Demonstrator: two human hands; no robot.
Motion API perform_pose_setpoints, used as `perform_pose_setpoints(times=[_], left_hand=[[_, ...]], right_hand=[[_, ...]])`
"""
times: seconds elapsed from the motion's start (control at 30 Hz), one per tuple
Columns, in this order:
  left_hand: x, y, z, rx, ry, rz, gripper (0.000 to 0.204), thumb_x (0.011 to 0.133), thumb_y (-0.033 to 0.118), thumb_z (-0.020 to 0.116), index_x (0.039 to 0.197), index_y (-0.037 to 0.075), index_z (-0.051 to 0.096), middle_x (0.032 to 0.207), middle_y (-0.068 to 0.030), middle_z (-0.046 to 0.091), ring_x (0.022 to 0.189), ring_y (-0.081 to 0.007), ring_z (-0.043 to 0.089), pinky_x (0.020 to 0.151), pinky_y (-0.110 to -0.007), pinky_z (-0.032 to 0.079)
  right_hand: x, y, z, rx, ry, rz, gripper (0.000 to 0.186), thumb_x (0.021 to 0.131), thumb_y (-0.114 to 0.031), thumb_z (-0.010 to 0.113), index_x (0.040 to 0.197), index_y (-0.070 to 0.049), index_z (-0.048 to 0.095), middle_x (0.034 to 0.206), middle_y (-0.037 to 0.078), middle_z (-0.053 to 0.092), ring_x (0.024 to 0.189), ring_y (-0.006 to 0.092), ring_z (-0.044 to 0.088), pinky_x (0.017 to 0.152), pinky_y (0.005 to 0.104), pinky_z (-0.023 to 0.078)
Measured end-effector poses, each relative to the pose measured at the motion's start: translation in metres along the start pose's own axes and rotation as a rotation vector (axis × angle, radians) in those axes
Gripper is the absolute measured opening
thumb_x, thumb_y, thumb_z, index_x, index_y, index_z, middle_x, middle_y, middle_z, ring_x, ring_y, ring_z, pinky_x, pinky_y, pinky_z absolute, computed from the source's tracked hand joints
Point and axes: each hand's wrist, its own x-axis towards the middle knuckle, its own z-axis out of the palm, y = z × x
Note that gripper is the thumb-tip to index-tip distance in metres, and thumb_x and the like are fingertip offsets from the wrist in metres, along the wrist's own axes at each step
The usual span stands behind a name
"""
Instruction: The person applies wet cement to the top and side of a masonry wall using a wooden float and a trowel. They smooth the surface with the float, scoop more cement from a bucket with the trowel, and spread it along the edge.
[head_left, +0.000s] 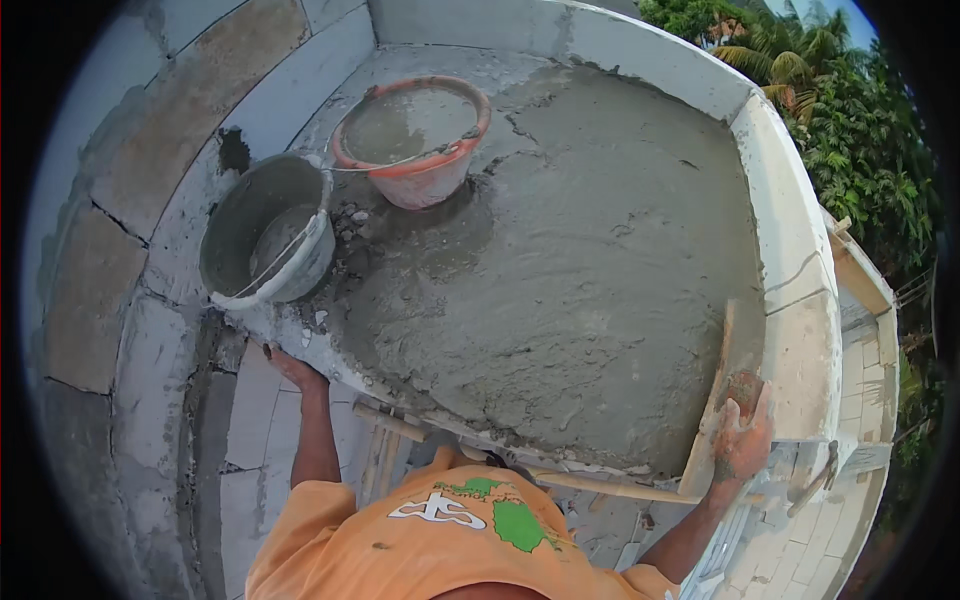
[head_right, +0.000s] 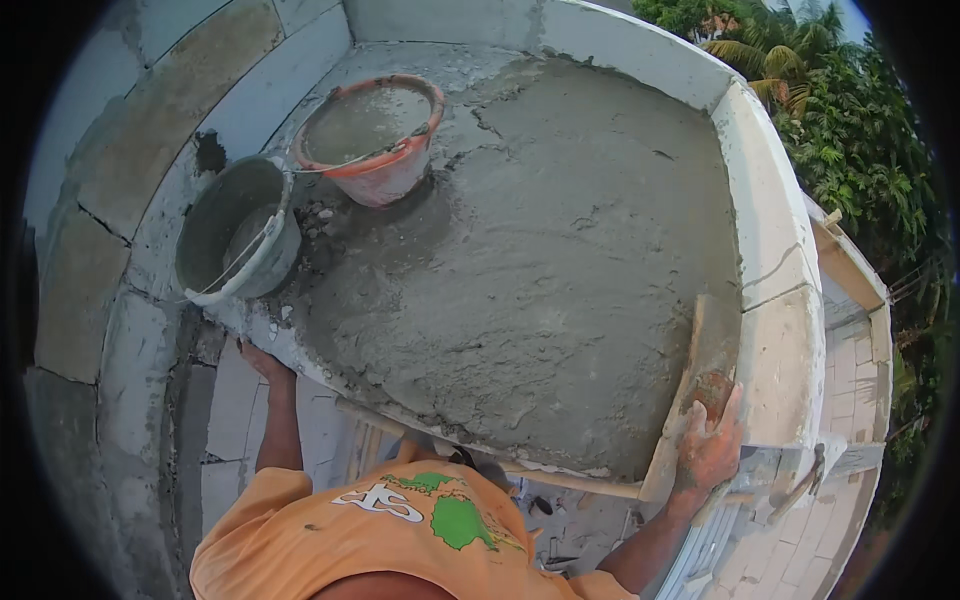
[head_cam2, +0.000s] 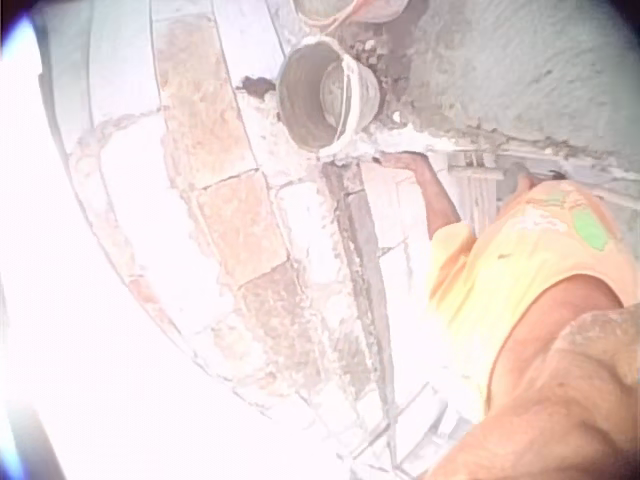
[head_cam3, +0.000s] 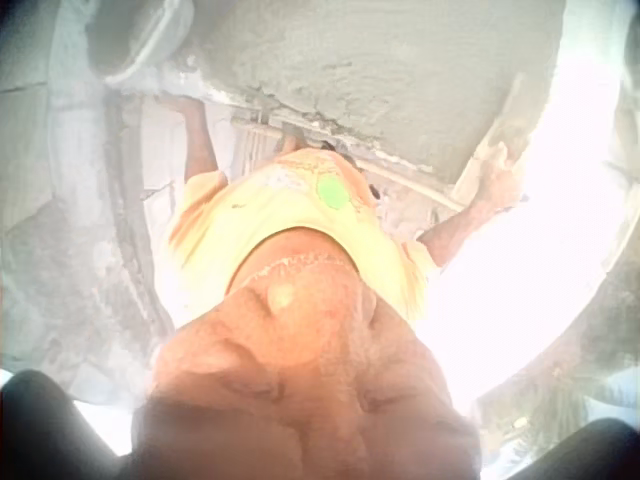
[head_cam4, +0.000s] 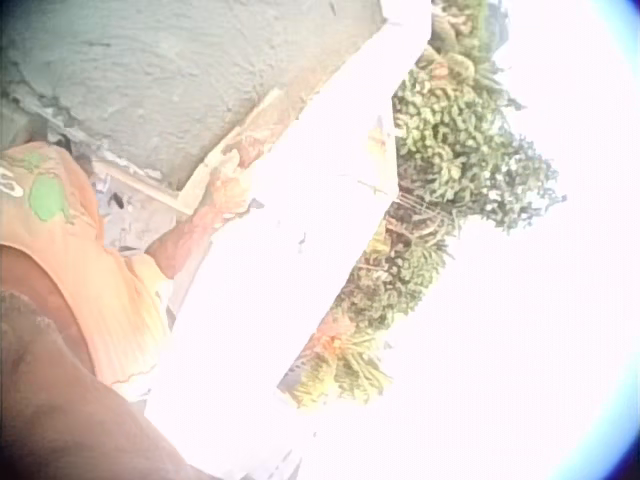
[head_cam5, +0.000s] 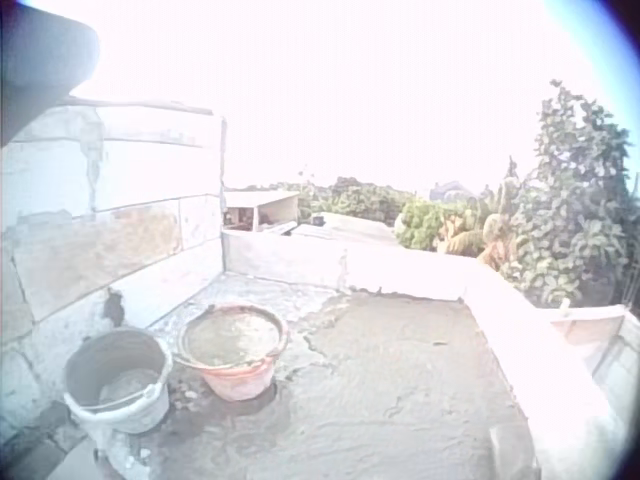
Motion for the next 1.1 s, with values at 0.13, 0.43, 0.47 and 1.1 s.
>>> perform_pose_setpoints(times=[0.13, 0.43, 0.47, 1.1], left_hand=[[-0.007, 0.008, 0.004, -0.279, 0.222, -0.181, 0.044, 0.101, 0.038, 0.042, 0.129, 0.005, 0.048, 0.121, -0.0102, 0.054, 0.11, -0.0235, 0.052, 0.097, -0.038, 0.041], [-0.005, -0.015, -0.008, -0.193, 0.211, -0.103, 0.063, 0.099, 0.038, 0.043, 0.145, -0.004, 0.031, 0.138, -0.0193, 0.043, 0.126, -0.0289, 0.042, 0.109, -0.038, 0.031], [-0.006, -0.015, -0.009, -0.162, 0.239, -0.094, 0.064, 0.099, 0.038, 0.043, 0.145, -0.005, 0.029, 0.138, -0.0199, 0.043, 0.127, -0.029, 0.041, 0.11, -0.038, 0.03], [-0.009, 0.007, 0.008, 0.045, 0.282, -0.106, 0.057, 0.098, 0.04, 0.043, 0.133, -0.005, 0.046, 0.128, -0.0186, 0.05, 0.119, -0.0295, 0.046, 0.104, -0.039, 0.034]], right_hand=[[0.0, 0.018, 0.019, -0.043, -0.069, -0.026, 0.065, 0.089, -0.041, 0.065, 0.147, -0.021, 0.042, 0.109, 0.019, 0.064, 0.097, 0.0391, 0.063, 0.082, 0.0483, 0.05], [-0.001, 0.053, 0.049, -0.321, 0.067, -0.211, 0.089, 0.087, -0.078, 0.036, 0.044, -0.003, 0.058, 0.04, 0.014, 0.051, 0.034, 0.0333, 0.05, 0.036, 0.0471, 0.038], [-0.001, 0.056, 0.052, -0.332, 0.1, -0.254, 0.088, 0.088, -0.077, 0.037, 0.046, -0.002, 0.059, 0.042, 0.015, 0.053, 0.035, 0.0328, 0.051, 0.037, 0.0471, 0.039], [-0.015, -0.012, -0.014, -0.313, -0.411, -0.084, 0.067, 0.092, -0.062, 0.046, 0.105, 0.0, 0.071, 0.093, 0.025, 0.069, 0.084, 0.044, 0.065, 0.079, 0.0533, 0.05]])
